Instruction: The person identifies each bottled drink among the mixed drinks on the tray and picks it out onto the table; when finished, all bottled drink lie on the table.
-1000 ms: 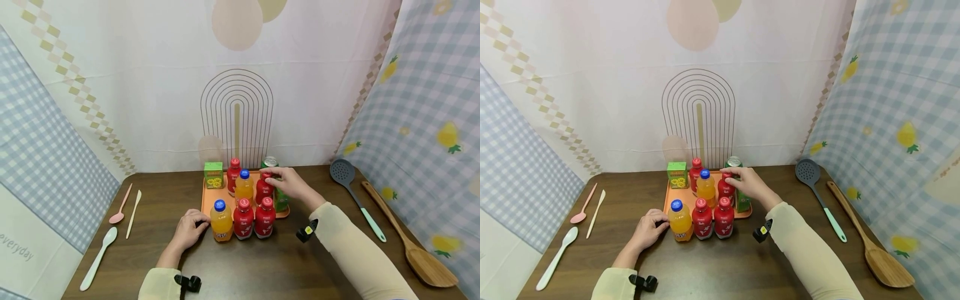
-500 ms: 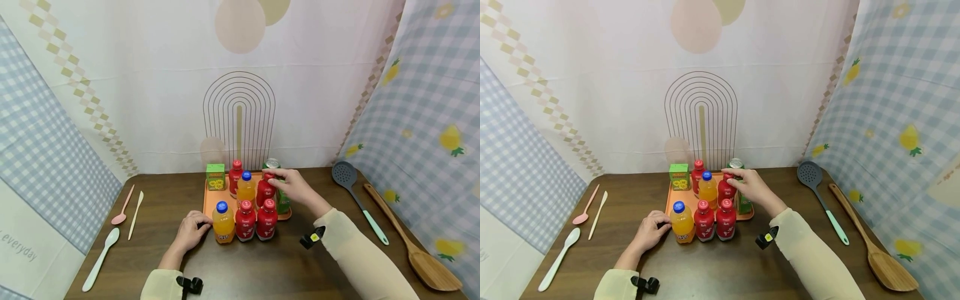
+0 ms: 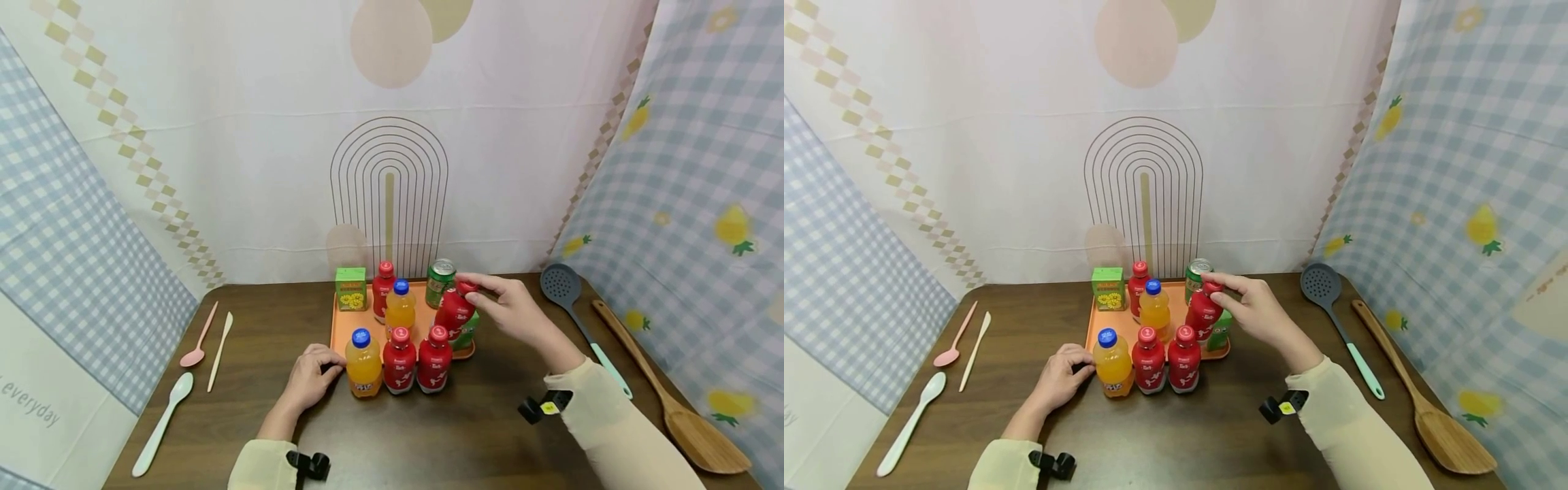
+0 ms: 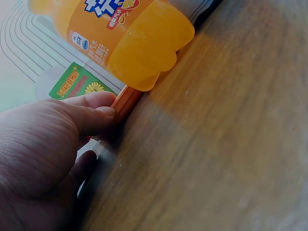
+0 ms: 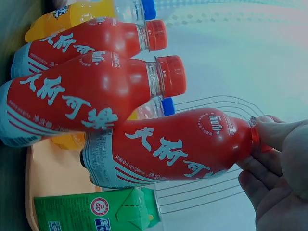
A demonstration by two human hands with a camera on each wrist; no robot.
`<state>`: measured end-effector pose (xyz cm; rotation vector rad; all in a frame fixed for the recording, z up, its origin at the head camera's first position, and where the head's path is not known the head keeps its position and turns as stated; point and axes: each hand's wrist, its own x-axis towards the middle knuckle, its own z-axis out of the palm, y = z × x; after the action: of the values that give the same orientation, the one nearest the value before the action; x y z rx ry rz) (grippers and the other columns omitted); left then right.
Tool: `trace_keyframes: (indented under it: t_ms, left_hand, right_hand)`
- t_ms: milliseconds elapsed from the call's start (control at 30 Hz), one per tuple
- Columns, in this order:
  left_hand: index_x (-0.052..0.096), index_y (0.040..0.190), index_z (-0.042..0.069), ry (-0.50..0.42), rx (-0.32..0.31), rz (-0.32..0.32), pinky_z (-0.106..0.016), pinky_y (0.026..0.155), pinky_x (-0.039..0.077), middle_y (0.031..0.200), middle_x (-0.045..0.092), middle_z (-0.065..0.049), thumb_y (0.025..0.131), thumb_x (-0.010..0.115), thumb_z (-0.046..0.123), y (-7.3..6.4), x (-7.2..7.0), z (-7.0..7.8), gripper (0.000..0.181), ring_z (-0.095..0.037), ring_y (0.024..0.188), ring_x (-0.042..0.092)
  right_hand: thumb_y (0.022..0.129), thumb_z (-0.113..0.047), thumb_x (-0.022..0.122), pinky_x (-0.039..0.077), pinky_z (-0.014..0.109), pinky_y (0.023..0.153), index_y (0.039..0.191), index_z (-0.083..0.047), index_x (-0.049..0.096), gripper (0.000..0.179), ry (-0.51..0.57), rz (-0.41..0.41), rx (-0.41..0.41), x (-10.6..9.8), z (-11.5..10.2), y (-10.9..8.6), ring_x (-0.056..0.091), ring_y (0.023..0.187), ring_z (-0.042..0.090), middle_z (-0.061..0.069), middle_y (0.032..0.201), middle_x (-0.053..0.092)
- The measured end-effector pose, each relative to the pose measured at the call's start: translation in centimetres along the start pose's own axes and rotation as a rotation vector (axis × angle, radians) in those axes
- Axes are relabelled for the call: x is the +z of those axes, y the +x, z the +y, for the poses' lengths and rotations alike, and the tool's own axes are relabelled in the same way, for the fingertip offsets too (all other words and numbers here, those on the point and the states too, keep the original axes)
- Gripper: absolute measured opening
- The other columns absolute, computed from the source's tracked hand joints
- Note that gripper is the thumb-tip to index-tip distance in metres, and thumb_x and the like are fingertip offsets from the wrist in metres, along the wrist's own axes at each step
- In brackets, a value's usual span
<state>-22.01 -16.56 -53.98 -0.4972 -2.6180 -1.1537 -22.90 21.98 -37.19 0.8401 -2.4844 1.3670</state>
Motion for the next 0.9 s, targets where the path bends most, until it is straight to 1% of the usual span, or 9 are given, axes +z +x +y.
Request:
trace_keyframes:
  t_ms: [100, 200, 333, 433, 500, 600, 733, 800, 900]
  left_hand:
    - [0.075, 0.084, 0.027, 0.000, -0.005, -0.003, -0.039, 0.087, 0.046, 0.084, 0.064, 0.020, 0.081, 0.077, 0.007, 0.0, 0.0, 0.0, 0.020, -0.010, 0.098, 0.054]
    - [0.075, 0.084, 0.026, -0.002, -0.009, -0.006, -0.039, 0.087, 0.046, 0.084, 0.064, 0.020, 0.081, 0.077, 0.007, 0.0, 0.0, 0.0, 0.020, -0.010, 0.098, 0.054]
    - [0.075, 0.084, 0.025, -0.008, -0.006, -0.004, -0.040, 0.087, 0.046, 0.084, 0.065, 0.018, 0.081, 0.076, 0.006, 0.0, -0.1, 0.1, 0.019, -0.011, 0.098, 0.054]
    - [0.075, 0.084, 0.024, -0.005, 0.000, -0.001, -0.040, 0.087, 0.046, 0.085, 0.065, 0.017, 0.081, 0.076, 0.006, 0.0, -0.2, 0.1, 0.019, -0.011, 0.097, 0.054]
    - [0.075, 0.084, 0.024, 0.001, 0.004, 0.002, -0.040, 0.087, 0.047, 0.084, 0.065, 0.017, 0.081, 0.076, 0.005, 0.0, -0.2, 0.0, 0.019, -0.011, 0.097, 0.054]
    - [0.075, 0.084, 0.024, 0.003, 0.006, 0.003, -0.040, 0.086, 0.047, 0.084, 0.065, 0.018, 0.081, 0.077, 0.006, 0.0, -0.2, 0.0, 0.019, -0.010, 0.097, 0.054]
    - [0.075, 0.085, 0.025, 0.003, 0.007, 0.001, -0.040, 0.087, 0.047, 0.084, 0.065, 0.018, 0.081, 0.076, 0.006, 0.0, -0.1, -0.1, 0.019, -0.010, 0.097, 0.054]
    - [0.075, 0.085, 0.025, 0.001, 0.007, -0.002, -0.040, 0.087, 0.047, 0.085, 0.065, 0.018, 0.082, 0.076, 0.007, 0.0, -0.1, 0.0, 0.019, -0.011, 0.097, 0.054]
    - [0.075, 0.085, 0.025, 0.004, 0.008, -0.005, -0.041, 0.087, 0.047, 0.085, 0.065, 0.018, 0.081, 0.076, 0.006, 0.1, -0.1, -0.1, 0.019, -0.011, 0.098, 0.054]
  right_hand:
    - [0.093, -0.012, 0.063, 0.053, 0.023, 0.079, 0.130, -0.012, 0.061, 0.037, -0.011, 0.012, -0.002, -0.4, 0.1, -0.7, 0.063, 0.103, 0.017, 0.007, 0.121, 0.065]
    - [0.093, -0.010, 0.063, 0.053, 0.023, 0.075, 0.130, -0.011, 0.061, 0.037, -0.036, 0.021, 0.015, -0.6, 0.2, -1.4, 0.064, 0.097, 0.017, 0.007, 0.120, 0.065]
    - [0.092, -0.005, 0.063, 0.054, 0.028, 0.068, 0.129, -0.007, 0.061, 0.037, -0.066, 0.021, 0.046, -0.8, -0.2, -2.0, 0.063, 0.085, 0.020, 0.009, 0.116, 0.067]
    - [0.091, -0.001, 0.063, 0.055, 0.033, 0.068, 0.128, -0.003, 0.060, 0.037, -0.080, 0.013, 0.065, -0.9, -1.0, -2.2, 0.063, 0.083, 0.024, 0.013, 0.114, 0.067]
    - [0.091, 0.000, 0.063, 0.055, 0.034, 0.068, 0.127, -0.001, 0.060, 0.037, -0.089, 0.008, 0.075, -0.9, -1.4, -2.3, 0.063, 0.083, 0.026, 0.015, 0.114, 0.067]
    - [0.091, -0.001, 0.063, 0.055, 0.034, 0.068, 0.128, -0.002, 0.060, 0.037, -0.093, 0.010, 0.092, -0.8, -0.4, -2.3, 0.063, 0.083, 0.025, 0.014, 0.113, 0.067]
    - [0.092, -0.006, 0.064, 0.055, 0.029, 0.069, 0.129, -0.009, 0.061, 0.038, -0.086, 0.015, 0.094, -0.8, 1.6, -2.2, 0.064, 0.085, 0.021, 0.010, 0.114, 0.067]
    - [0.092, -0.009, 0.064, 0.054, 0.027, 0.069, 0.129, -0.012, 0.062, 0.037, -0.081, 0.016, 0.090, -0.8, 2.0, -2.1, 0.064, 0.086, 0.018, 0.008, 0.114, 0.067]
    - [0.092, -0.014, 0.065, 0.055, 0.027, 0.070, 0.128, -0.015, 0.062, 0.036, -0.077, 0.016, 0.084, -0.9, 2.3, -2.1, 0.065, 0.086, 0.016, 0.006, 0.114, 0.068]
